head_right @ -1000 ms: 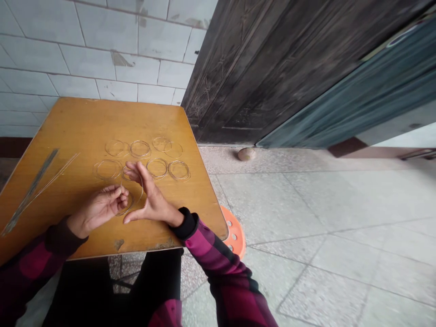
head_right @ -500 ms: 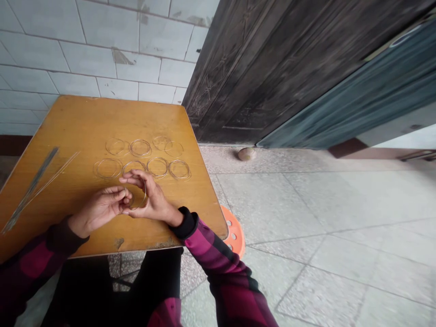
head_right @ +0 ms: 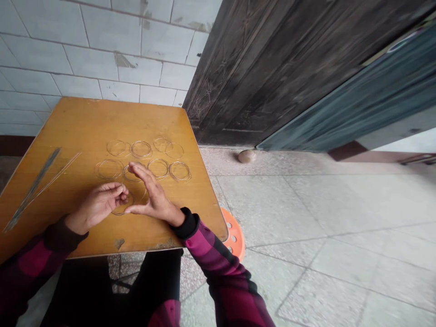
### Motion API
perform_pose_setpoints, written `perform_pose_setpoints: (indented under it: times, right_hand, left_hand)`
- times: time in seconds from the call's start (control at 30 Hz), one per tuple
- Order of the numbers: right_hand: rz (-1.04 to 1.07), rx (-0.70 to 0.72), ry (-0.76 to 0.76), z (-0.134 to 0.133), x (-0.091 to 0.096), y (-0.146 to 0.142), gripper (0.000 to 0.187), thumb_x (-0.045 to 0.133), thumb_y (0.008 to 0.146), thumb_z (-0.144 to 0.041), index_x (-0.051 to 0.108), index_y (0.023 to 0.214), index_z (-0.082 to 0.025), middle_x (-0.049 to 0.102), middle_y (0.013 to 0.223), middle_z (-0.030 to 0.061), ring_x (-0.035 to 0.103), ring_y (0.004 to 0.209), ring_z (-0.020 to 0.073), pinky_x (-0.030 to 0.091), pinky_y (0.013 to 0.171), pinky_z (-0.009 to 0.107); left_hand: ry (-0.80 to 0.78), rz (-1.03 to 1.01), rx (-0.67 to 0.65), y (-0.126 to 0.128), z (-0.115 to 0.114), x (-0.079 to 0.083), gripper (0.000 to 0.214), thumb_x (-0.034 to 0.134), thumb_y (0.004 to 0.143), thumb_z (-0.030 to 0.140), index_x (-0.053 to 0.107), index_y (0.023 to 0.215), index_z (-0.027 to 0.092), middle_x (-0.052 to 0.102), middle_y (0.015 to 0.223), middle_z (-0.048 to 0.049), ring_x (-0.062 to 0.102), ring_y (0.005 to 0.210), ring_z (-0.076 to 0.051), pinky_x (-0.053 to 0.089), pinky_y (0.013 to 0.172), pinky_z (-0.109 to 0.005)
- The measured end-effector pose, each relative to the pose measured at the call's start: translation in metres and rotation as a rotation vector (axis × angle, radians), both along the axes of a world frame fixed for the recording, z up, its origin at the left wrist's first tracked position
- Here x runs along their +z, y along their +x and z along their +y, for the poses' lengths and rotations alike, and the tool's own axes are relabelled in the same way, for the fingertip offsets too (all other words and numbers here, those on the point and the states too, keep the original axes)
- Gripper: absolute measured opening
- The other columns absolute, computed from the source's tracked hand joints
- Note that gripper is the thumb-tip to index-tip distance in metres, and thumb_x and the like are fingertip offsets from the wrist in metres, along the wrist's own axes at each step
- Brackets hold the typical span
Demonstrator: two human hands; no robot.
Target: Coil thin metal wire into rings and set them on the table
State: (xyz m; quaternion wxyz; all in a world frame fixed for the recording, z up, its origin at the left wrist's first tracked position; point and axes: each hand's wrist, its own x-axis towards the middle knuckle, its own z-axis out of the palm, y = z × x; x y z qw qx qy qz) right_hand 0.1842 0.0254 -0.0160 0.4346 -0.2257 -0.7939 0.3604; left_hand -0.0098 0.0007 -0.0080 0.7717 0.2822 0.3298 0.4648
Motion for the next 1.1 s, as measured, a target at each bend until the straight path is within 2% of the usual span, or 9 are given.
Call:
perform_pose_setpoints:
  times: [0.1,0.3,0.5,0.6,0.67,0.73,0.8,0.87,1.1]
  right_hand:
    - [0.023,-0.01,-0.035,0.0,-0.002,-0.001,0.1,0.081,0.07,-0.052,0.025,0.151,-0.036,0.037,0.151,0.0108,0.04,0.141,0.03,0.036,0.118,0.054]
    - [0.076,-0.002,-0.09,0.0,-0.011,-0.004,0.101,0.079,0.074,-0.05,0.019,0.153,-0.036,0.034,0.148,0.01,0.042,0.139,0.0289,0.037,0.118,0.05]
    - [0.033,-0.022,-0.089,0.0,-0.001,-0.001,0.108,0.079,0.069,-0.059,0.018,0.154,-0.032,0.032,0.153,0.0136,0.042,0.139,0.0304,0.04,0.115,0.051]
    - [0.076,-0.019,-0.147,0.001,0.003,0.003,0.08,0.069,0.082,-0.057,0.034,0.149,-0.03,0.046,0.146,0.0126,0.055,0.127,0.0261,0.047,0.107,0.048]
    - [0.093,-0.082,-0.214,0.003,0.002,0.004,0.052,0.06,0.092,-0.048,0.05,0.139,-0.027,0.066,0.122,0.0092,0.066,0.109,0.0205,0.053,0.099,0.043]
    - [0.117,-0.16,-0.292,0.005,-0.001,0.003,0.036,0.057,0.095,-0.042,0.062,0.125,-0.023,0.074,0.093,0.0042,0.071,0.087,0.0162,0.057,0.085,0.036]
    - [0.16,-0.206,-0.362,0.006,-0.004,0.001,0.031,0.058,0.095,-0.042,0.067,0.116,-0.021,0.073,0.08,0.0017,0.07,0.073,0.0138,0.058,0.073,0.031]
    - [0.201,-0.235,-0.413,0.007,-0.004,-0.001,0.03,0.06,0.093,-0.043,0.069,0.111,-0.021,0.074,0.078,0.0013,0.07,0.069,0.0129,0.057,0.067,0.028]
    - [0.305,-0.337,-0.444,0.008,0.001,-0.001,0.029,0.062,0.091,-0.046,0.07,0.106,-0.022,0.075,0.078,0.001,0.071,0.068,0.0126,0.056,0.065,0.027]
  left_hand:
    - [0.003,-0.007,-0.006,-0.001,0.0,-0.001,0.017,0.08,0.072,0.023,0.069,0.074,0.011,0.065,0.077,-0.0039,0.059,0.068,-0.012,0.048,0.064,-0.025]
    - [-0.007,-0.003,-0.011,-0.002,0.001,-0.004,0.018,0.081,0.07,0.024,0.069,0.074,0.011,0.067,0.077,-0.004,0.06,0.068,-0.012,0.049,0.065,-0.025]
    - [-0.003,0.026,-0.022,-0.005,0.004,0.0,0.019,0.08,0.073,0.027,0.068,0.076,0.012,0.069,0.08,-0.0054,0.066,0.073,-0.016,0.051,0.071,-0.029]
    - [0.021,0.068,-0.032,-0.01,0.006,0.004,0.019,0.08,0.072,0.028,0.068,0.076,0.012,0.069,0.077,-0.0054,0.066,0.072,-0.016,0.051,0.073,-0.03]
    - [0.049,0.112,-0.056,-0.012,0.008,0.006,0.019,0.079,0.072,0.027,0.068,0.075,0.012,0.069,0.075,-0.005,0.065,0.069,-0.015,0.05,0.072,-0.029]
    - [0.065,0.154,-0.086,-0.013,0.009,0.006,0.019,0.078,0.073,0.028,0.068,0.074,0.012,0.068,0.073,-0.005,0.063,0.068,-0.014,0.049,0.07,-0.028]
    - [0.066,0.18,-0.1,-0.013,0.009,0.005,0.021,0.078,0.073,0.03,0.068,0.074,0.012,0.068,0.073,-0.0053,0.062,0.067,-0.014,0.048,0.069,-0.028]
    - [0.055,0.183,-0.089,-0.013,0.009,0.003,0.022,0.078,0.074,0.032,0.07,0.077,0.012,0.069,0.076,-0.006,0.062,0.068,-0.014,0.048,0.069,-0.027]
    - [-0.026,0.014,-0.024,-0.012,0.01,-0.002,0.03,0.079,0.074,0.038,0.073,0.088,0.012,0.072,0.088,-0.0092,0.065,0.078,-0.017,0.05,0.076,-0.031]
